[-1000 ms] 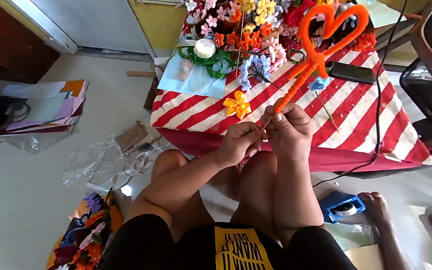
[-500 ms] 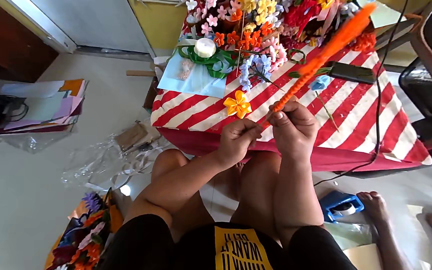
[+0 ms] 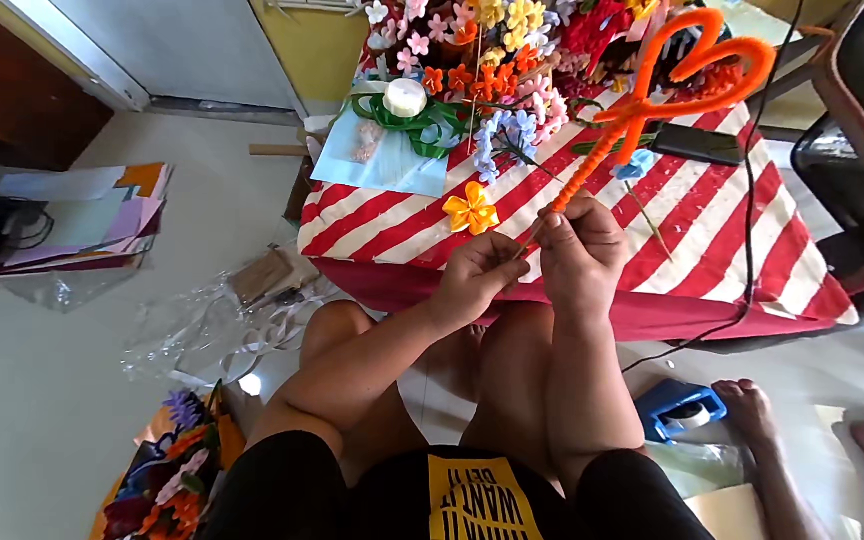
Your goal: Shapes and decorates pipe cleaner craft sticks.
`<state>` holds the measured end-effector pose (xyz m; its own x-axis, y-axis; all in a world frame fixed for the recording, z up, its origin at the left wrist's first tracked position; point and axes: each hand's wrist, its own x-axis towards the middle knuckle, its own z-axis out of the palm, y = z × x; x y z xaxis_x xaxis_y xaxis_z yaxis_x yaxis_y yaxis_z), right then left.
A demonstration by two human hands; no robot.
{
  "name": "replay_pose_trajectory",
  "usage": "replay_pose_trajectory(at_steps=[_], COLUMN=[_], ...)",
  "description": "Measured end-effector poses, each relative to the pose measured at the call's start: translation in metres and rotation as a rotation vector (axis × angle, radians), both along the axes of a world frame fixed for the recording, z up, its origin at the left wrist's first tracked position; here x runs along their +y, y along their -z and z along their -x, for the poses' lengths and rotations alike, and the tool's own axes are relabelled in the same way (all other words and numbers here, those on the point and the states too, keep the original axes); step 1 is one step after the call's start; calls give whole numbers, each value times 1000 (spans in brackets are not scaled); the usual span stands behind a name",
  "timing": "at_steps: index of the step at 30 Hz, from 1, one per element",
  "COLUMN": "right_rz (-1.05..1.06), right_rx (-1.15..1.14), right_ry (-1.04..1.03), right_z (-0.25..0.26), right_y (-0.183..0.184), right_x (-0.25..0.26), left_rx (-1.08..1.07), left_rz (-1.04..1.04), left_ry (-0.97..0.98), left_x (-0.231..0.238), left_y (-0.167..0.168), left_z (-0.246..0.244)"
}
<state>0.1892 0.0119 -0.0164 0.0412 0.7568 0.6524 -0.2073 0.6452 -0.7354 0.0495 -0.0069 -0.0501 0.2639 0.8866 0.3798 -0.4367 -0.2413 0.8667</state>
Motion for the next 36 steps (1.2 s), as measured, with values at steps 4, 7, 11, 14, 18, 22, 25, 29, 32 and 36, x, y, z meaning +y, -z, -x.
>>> replay_pose_trajectory(at_steps=[4,7,11,14,18,22,25,29,32,36], right_rz=[5,4,18,35,22,-17,-21,27,84,108], right_rx=[9,10,44,68,51,25,30,70,100,42], right_ry=[34,-8,-83,-131,-80,-70,-111,-189,-178,23], right_z=[1,1,3,3,6,6,2,0,0,0], right_y=[-1,-1,-2,-3,-2,-1,-1,-1,-2,-3], right_x=[0,0,-1,-2,-4,-3,-1,-1,-1,-1], left_rx=[34,-20,-91,-134,-149,-164,-243,-405,-325,40], left_rz=[-20,-57,-66,-72,-77,-23,115,315,334,110], left_ry=[-149,-145,-89,-42,-34,24,206,590,538,131], left_x=[-1,-4,-3,-3,-3,-5,-5,0,3,8], left_y=[4,6,8,8,10,8,4,5,3,0], left_z=[-2,-3,-3,-3,-4,-5,-4,1,1,2])
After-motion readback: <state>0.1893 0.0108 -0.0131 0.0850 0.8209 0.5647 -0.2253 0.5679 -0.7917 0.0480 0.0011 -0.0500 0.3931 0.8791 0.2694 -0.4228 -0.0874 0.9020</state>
